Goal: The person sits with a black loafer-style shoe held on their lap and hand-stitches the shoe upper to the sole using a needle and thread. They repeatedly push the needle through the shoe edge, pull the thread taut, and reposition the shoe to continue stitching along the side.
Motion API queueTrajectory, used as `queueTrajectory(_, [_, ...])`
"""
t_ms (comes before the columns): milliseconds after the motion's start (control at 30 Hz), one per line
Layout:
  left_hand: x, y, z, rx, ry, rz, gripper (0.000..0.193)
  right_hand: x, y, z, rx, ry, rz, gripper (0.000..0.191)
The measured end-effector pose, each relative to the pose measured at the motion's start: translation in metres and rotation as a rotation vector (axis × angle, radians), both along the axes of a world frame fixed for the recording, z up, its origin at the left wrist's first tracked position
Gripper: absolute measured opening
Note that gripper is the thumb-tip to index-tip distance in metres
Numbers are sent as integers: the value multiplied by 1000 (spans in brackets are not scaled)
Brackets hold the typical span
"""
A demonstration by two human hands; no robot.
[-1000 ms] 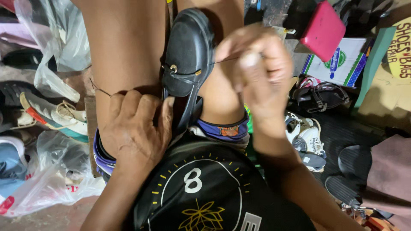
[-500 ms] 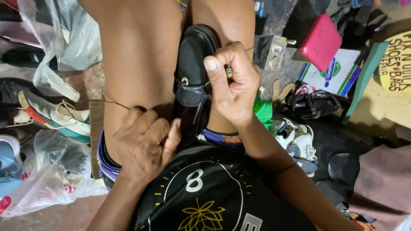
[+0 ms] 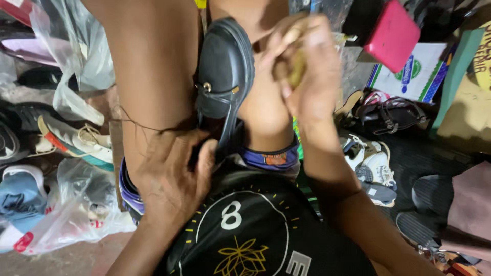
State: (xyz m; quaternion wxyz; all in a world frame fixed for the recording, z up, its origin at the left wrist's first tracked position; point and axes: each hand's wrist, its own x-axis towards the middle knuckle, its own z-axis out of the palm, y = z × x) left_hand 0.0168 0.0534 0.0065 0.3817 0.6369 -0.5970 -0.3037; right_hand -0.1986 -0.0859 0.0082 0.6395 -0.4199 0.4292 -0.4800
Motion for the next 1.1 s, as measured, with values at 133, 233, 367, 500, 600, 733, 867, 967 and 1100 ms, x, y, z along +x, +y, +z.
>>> queueTrajectory(133, [-19, 1, 3, 120, 238, -1, 34, -40, -8, 3, -174, 231, -96, 24])
queueTrajectory(233, [-24, -3, 1, 273, 360, -29, 37, -61, 3, 2, -230, 354, -78, 19])
queueTrajectory(367, [-27, -13, -3, 194, 415, -58, 29, -68, 25, 8, -306, 613, 129, 14])
queueTrajectory(500, [-33, -22, -2, 336, 498, -23, 29, -53, 29, 17, -396, 831, 253, 25])
queueTrajectory(600, [-35, -26, 2, 427, 436, -16, 36, -39, 27, 23, -511, 715, 338, 20])
queueTrajectory(733, [-33, -25, 8, 83, 356, -64, 34, -29, 21, 29, -519, 849, 423, 20])
queueTrajectory(867, [-31, -26, 7, 199, 355, -49, 30, -23, 19, 28, -404, 889, 424, 22])
queueTrajectory(967, [-32, -29, 2, 201, 395, -50, 30, -22, 18, 28, -430, 912, 449, 22])
queueTrajectory(1100, [-33, -32, -4, 186, 353, -85, 36, -22, 16, 29, -405, 898, 451, 22])
